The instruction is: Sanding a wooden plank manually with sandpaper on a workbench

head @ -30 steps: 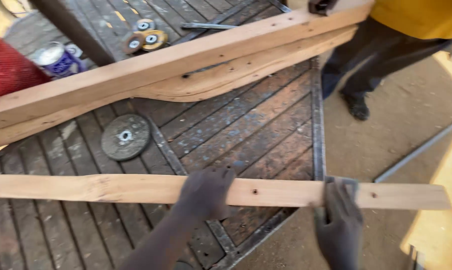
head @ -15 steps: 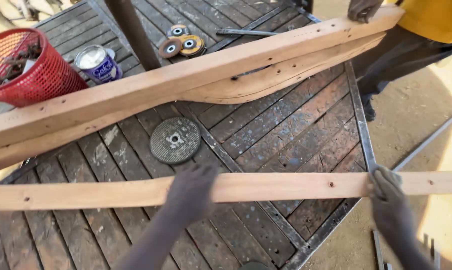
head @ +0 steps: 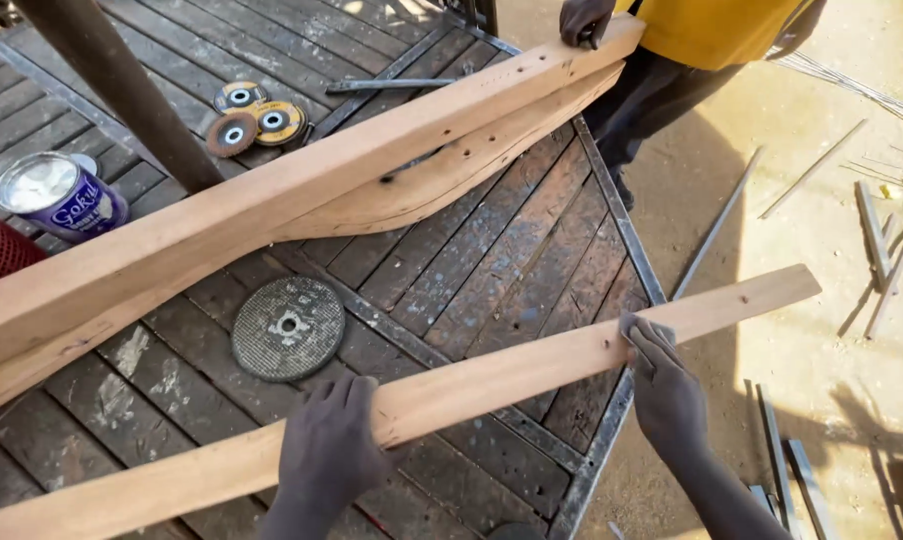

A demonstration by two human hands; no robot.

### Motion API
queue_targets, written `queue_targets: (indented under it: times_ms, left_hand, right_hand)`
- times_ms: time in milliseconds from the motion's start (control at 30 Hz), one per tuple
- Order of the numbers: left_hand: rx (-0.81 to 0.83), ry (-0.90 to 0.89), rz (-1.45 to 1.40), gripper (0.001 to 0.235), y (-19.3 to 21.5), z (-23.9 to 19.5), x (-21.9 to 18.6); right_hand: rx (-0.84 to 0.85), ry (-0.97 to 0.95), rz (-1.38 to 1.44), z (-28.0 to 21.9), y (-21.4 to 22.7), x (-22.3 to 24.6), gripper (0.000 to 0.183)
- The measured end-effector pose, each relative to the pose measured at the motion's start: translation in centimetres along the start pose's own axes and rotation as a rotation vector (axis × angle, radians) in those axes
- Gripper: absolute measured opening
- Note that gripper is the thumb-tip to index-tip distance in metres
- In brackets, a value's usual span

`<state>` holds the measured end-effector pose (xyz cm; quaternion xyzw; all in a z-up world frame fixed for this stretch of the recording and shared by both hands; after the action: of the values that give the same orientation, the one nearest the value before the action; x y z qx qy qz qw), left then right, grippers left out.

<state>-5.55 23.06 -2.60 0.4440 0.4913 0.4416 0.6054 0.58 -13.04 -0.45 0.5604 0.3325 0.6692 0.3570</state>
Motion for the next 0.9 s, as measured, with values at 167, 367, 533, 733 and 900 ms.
queue_targets:
  times_ms: [167, 367, 533, 733, 900]
  left_hand:
    - [-0.056, -0.046, 0.03, 0.074, 1.0, 0.1, -0.1]
    - [-0.016, -0.031, -0.019, 0.073, 0.8, 0.9, 0.0]
    - [-0.059, -0.048, 0.027, 0.077, 0.9, 1.1, -0.1]
    - [-0.032, -0.047, -0.025, 0.054, 0.7, 0.5, 0.0]
    - [0.006, -0.042, -0.019, 0.054, 1.1, 0.5, -0.6]
  right_hand:
    - [-0.233, 0.354, -0.064, -4.2, -2.9, 15.3, 0.049]
    - [0.228, 0.368, 0.267, -1.2, -3.1, 12.4, 0.031]
    - [-0.213, 0.354, -0.095, -2.1, -2.6, 17.5, 0.036]
    - [0.003, 0.601, 0.219, -3.1, -0.8, 15.5, 0.03]
    - [-0.201, 0.141, 0.009, -4.4, -2.8, 12.2, 0.034]
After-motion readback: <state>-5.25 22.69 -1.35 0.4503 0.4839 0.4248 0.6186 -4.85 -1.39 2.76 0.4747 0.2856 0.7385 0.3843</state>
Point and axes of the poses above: each hand's wrist, its own z-axis towards the middle knuckle, its own y-axis out of the back of the hand, x = y × z, the point moved 5 cm from there along z, towards the middle knuckle, and after that the axes turned 2 degrees about z, right-handed, at the moved point
